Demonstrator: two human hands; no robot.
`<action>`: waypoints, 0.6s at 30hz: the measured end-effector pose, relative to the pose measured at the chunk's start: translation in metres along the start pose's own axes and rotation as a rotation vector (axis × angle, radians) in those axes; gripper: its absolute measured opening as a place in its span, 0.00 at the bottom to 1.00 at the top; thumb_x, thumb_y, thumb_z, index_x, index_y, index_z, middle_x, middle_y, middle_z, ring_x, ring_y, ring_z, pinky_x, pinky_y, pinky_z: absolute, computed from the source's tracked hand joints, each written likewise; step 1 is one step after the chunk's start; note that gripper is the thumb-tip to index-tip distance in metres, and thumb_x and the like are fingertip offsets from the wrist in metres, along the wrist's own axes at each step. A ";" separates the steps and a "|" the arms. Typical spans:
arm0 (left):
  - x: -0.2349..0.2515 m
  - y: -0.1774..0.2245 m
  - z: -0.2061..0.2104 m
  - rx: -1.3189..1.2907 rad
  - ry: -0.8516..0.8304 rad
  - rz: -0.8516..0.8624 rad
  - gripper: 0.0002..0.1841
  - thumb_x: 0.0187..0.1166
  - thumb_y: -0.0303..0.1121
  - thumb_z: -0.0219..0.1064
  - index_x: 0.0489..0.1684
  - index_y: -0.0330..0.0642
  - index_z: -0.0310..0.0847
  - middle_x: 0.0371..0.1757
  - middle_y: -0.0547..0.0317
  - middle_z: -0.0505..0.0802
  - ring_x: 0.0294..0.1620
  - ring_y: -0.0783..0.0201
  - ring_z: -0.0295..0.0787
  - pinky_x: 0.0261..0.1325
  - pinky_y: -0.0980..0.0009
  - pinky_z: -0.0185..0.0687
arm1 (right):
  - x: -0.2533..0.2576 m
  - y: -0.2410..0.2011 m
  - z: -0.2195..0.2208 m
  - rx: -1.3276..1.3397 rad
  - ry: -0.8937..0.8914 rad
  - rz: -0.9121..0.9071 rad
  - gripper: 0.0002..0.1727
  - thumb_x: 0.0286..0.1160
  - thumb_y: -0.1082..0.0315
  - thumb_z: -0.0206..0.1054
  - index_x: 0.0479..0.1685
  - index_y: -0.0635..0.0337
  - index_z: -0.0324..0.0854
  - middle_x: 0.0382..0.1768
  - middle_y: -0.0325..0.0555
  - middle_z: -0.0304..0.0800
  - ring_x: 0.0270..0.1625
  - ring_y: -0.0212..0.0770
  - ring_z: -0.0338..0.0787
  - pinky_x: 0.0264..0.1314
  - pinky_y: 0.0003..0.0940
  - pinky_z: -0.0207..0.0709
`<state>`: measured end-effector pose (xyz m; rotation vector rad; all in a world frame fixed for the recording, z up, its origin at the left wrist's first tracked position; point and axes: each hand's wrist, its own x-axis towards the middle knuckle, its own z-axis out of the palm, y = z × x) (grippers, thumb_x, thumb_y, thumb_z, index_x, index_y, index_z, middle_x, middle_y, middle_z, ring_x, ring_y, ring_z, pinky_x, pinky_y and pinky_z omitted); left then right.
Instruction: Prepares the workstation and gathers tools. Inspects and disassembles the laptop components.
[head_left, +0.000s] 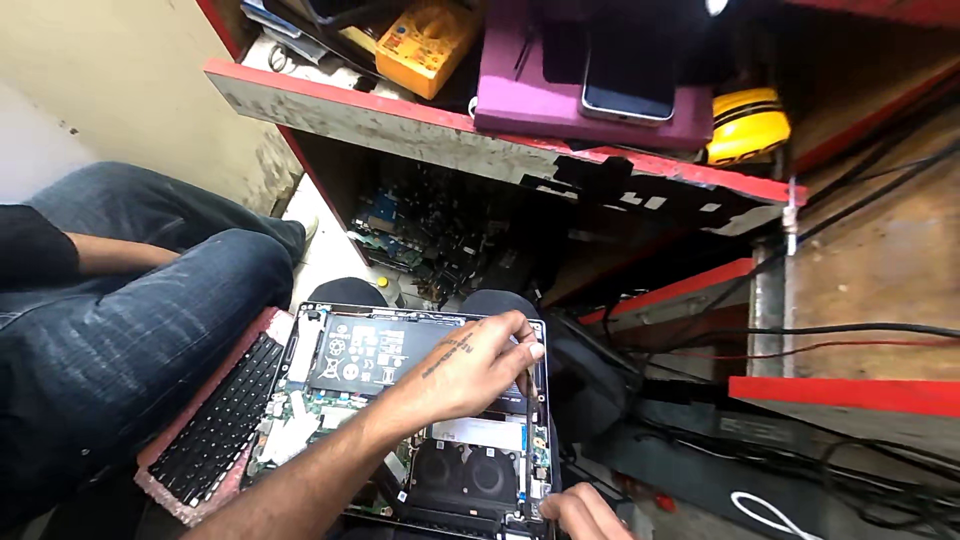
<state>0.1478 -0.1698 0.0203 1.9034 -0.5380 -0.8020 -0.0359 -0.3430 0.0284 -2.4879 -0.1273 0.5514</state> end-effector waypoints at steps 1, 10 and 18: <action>0.002 -0.003 0.001 -0.008 -0.002 -0.009 0.12 0.93 0.38 0.52 0.52 0.40 0.78 0.30 0.62 0.94 0.30 0.69 0.90 0.38 0.68 0.84 | 0.003 -0.001 -0.004 -0.034 -0.034 0.005 0.18 0.73 0.63 0.75 0.50 0.70 0.85 0.46 0.64 0.88 0.35 0.59 0.92 0.34 0.51 0.87; 0.015 -0.017 0.006 -0.183 0.178 -0.008 0.13 0.94 0.38 0.51 0.54 0.39 0.78 0.28 0.59 0.91 0.22 0.68 0.82 0.27 0.71 0.75 | 0.024 0.010 -0.011 -0.138 -0.207 -0.020 0.18 0.73 0.63 0.75 0.48 0.71 0.82 0.49 0.65 0.87 0.33 0.63 0.92 0.32 0.56 0.86; 0.019 0.003 -0.073 -0.492 0.311 0.029 0.12 0.95 0.34 0.46 0.56 0.42 0.75 0.26 0.64 0.77 0.17 0.73 0.75 0.21 0.77 0.81 | 0.023 0.016 -0.014 -0.148 -0.179 -0.011 0.17 0.73 0.61 0.75 0.53 0.63 0.87 0.52 0.61 0.88 0.34 0.61 0.92 0.30 0.56 0.85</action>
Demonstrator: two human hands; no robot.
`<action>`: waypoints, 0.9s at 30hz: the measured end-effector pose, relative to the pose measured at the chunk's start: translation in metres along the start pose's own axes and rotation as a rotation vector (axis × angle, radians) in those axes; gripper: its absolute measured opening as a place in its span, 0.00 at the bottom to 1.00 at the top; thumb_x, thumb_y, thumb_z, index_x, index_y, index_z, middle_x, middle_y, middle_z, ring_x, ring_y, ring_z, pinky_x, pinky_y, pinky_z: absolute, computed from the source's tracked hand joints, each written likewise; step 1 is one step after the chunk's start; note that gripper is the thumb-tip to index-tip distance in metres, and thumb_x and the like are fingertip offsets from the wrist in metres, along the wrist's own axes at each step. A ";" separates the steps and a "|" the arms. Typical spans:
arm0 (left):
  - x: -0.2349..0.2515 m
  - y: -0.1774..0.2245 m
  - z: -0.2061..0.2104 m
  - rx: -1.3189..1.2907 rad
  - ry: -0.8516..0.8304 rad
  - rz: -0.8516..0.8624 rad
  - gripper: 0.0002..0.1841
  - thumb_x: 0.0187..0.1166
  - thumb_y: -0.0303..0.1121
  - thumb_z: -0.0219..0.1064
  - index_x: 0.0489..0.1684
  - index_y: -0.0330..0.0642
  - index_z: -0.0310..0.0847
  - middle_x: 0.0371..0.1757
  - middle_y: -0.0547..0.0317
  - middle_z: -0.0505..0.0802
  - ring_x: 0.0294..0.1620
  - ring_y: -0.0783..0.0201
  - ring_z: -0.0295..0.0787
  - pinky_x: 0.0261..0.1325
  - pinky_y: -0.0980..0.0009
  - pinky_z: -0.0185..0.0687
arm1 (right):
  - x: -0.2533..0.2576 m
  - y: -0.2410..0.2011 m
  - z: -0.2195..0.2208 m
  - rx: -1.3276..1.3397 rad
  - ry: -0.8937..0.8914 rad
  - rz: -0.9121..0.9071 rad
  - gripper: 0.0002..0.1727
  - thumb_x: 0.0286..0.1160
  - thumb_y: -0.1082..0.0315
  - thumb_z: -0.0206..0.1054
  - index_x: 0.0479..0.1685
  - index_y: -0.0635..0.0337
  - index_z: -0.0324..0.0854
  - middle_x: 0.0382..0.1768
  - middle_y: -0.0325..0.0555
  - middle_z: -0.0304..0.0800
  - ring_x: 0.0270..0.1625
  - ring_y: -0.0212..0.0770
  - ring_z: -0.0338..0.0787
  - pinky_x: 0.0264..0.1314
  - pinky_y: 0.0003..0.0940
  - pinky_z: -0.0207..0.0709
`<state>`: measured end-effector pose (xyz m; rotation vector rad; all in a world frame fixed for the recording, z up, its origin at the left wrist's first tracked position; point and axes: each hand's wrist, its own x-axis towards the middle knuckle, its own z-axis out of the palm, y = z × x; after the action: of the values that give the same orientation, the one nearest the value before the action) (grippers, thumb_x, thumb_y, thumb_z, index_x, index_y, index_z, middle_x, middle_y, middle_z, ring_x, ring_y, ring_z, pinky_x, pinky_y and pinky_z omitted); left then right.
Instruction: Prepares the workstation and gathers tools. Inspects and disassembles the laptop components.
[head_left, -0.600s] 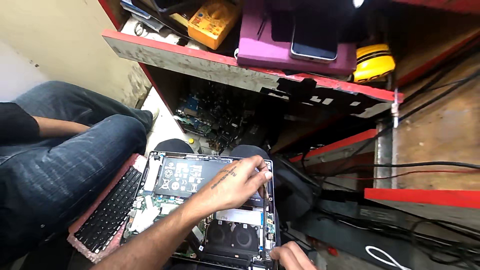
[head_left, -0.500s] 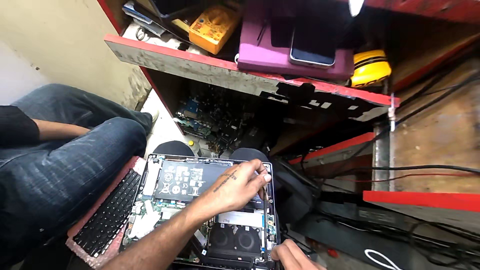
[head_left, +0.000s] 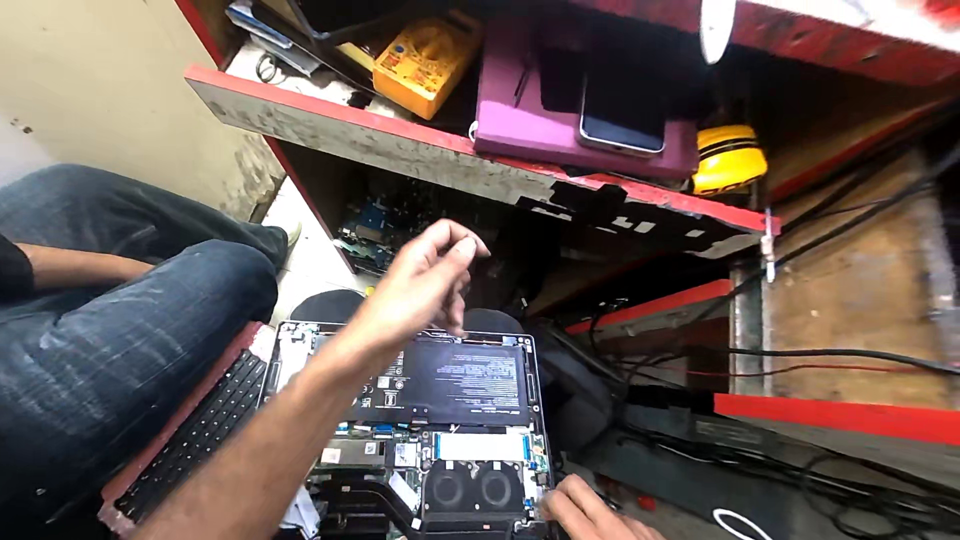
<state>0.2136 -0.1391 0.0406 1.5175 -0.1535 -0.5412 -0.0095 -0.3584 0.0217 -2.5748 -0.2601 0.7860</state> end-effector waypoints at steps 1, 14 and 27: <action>0.004 0.004 -0.009 0.050 -0.029 0.035 0.11 0.94 0.33 0.47 0.56 0.42 0.75 0.27 0.65 0.77 0.15 0.75 0.70 0.17 0.81 0.72 | 0.001 -0.001 -0.003 -0.027 -0.020 -0.005 0.17 0.73 0.61 0.75 0.53 0.63 0.87 0.52 0.62 0.88 0.34 0.61 0.92 0.29 0.57 0.85; 0.031 -0.036 -0.026 1.201 -0.492 -0.086 0.18 0.88 0.46 0.61 0.41 0.41 0.90 0.41 0.48 0.93 0.49 0.47 0.90 0.54 0.40 0.80 | 0.024 0.000 -0.019 -0.325 -0.170 -0.381 0.09 0.78 0.64 0.70 0.44 0.61 0.87 0.36 0.57 0.88 0.28 0.58 0.90 0.22 0.50 0.79; -0.008 -0.035 -0.005 1.251 -0.421 -0.023 0.22 0.89 0.52 0.56 0.47 0.49 0.93 0.38 0.54 0.94 0.47 0.51 0.92 0.50 0.46 0.82 | 0.018 0.003 -0.008 -0.232 -0.212 -0.442 0.11 0.77 0.62 0.71 0.38 0.63 0.85 0.30 0.55 0.88 0.24 0.56 0.88 0.21 0.50 0.76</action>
<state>0.2007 -0.1295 0.0082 2.5798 -0.9346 -0.8439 0.0101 -0.3586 0.0169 -2.4935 -0.9980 0.8959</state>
